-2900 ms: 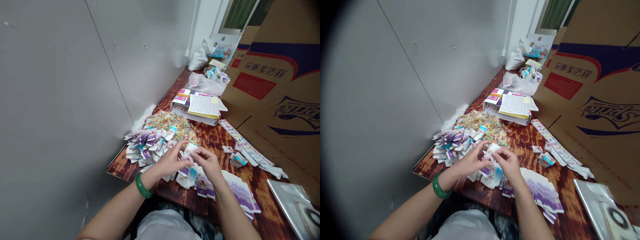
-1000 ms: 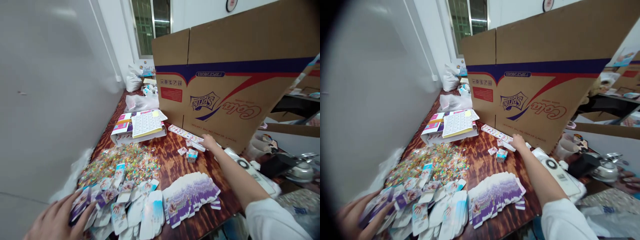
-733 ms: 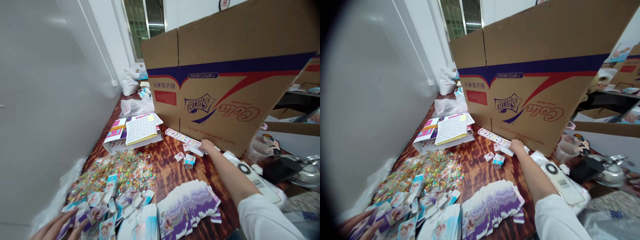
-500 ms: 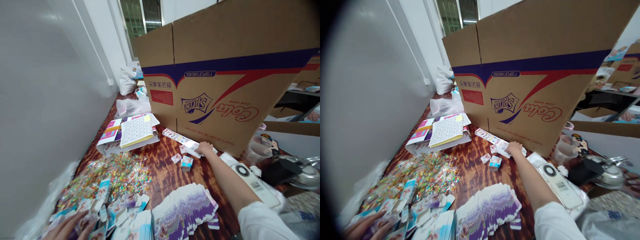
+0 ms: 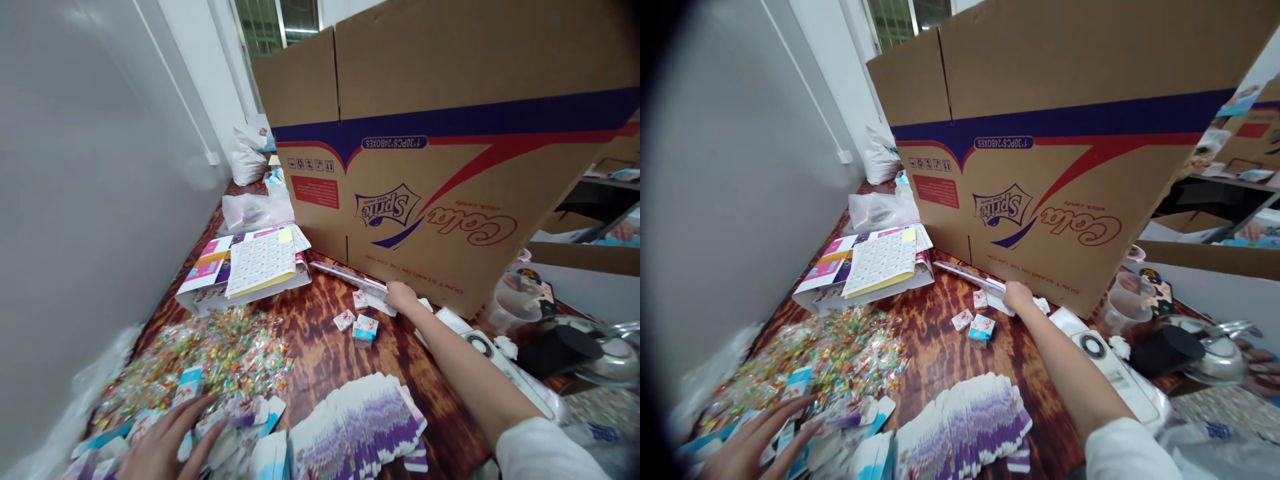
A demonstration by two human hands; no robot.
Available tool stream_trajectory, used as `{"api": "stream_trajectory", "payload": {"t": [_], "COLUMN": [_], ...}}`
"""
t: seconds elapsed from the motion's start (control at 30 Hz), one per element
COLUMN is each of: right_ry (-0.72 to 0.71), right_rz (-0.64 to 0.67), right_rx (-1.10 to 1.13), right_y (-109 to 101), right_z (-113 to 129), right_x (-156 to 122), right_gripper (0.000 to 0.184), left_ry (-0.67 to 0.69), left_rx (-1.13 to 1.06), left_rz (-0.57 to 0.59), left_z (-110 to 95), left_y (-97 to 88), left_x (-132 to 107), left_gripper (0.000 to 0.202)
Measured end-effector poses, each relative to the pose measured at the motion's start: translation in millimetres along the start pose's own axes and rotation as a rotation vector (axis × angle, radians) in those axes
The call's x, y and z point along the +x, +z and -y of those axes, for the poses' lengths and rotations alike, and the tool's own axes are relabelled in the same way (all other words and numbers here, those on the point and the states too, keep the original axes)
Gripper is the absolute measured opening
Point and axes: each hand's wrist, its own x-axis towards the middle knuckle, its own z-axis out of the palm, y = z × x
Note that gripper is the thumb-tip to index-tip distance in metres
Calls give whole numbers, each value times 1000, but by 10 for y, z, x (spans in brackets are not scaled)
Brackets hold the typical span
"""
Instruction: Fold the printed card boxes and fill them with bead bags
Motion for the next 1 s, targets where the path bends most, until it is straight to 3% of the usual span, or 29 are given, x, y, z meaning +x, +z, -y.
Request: {"api": "stream_trajectory", "payload": {"t": [0.1,0.17,0.27,0.37,0.47,0.53,0.6,0.63,0.7,0.8,0.9,1.0], "right_ry": [-68,-104,-162,-245,-320,-333,-330,-325,-315,-286,-222,-155], "right_rz": [28,19,25,51,147,250,337,347,318,261,286,321], "right_rx": [85,149,265,396,599,811,993,1038,1097,1199,1344,1423], "right_y": [-244,-447,-762,-1025,-1182,-1222,-1212,-1189,-1106,-871,-499,-65], "right_z": [71,156,332,537,741,865,966,1006,1061,1100,1123,1142], "right_x": [115,182,202,87,-138,-327,-535,-647,-889,-1298,-1726,-2102], "right_gripper": [32,35,28,20,17,16,17,18,21,28,35,41], "left_ry": [-2,-57,-153,-288,-554,-645,-677,-684,-655,-691,-818,-927], "left_rx": [-134,-248,-492,-889,-1354,-1669,-1903,-1994,-2126,-2113,-1938,-1794], "left_rz": [147,171,317,446,627,791,816,738,531,475,522,584], "left_z": [-311,-559,-951,-1310,-1582,-1694,-1742,-1742,-1702,-1575,-1421,-1270], "left_y": [4,2,42,202,464,632,742,767,756,629,498,498], "left_x": [246,448,775,1106,1422,1615,1784,1857,1966,1996,1810,1440], "left_gripper": [44,41,38,43,66,80,84,78,53,26,13,10]}}
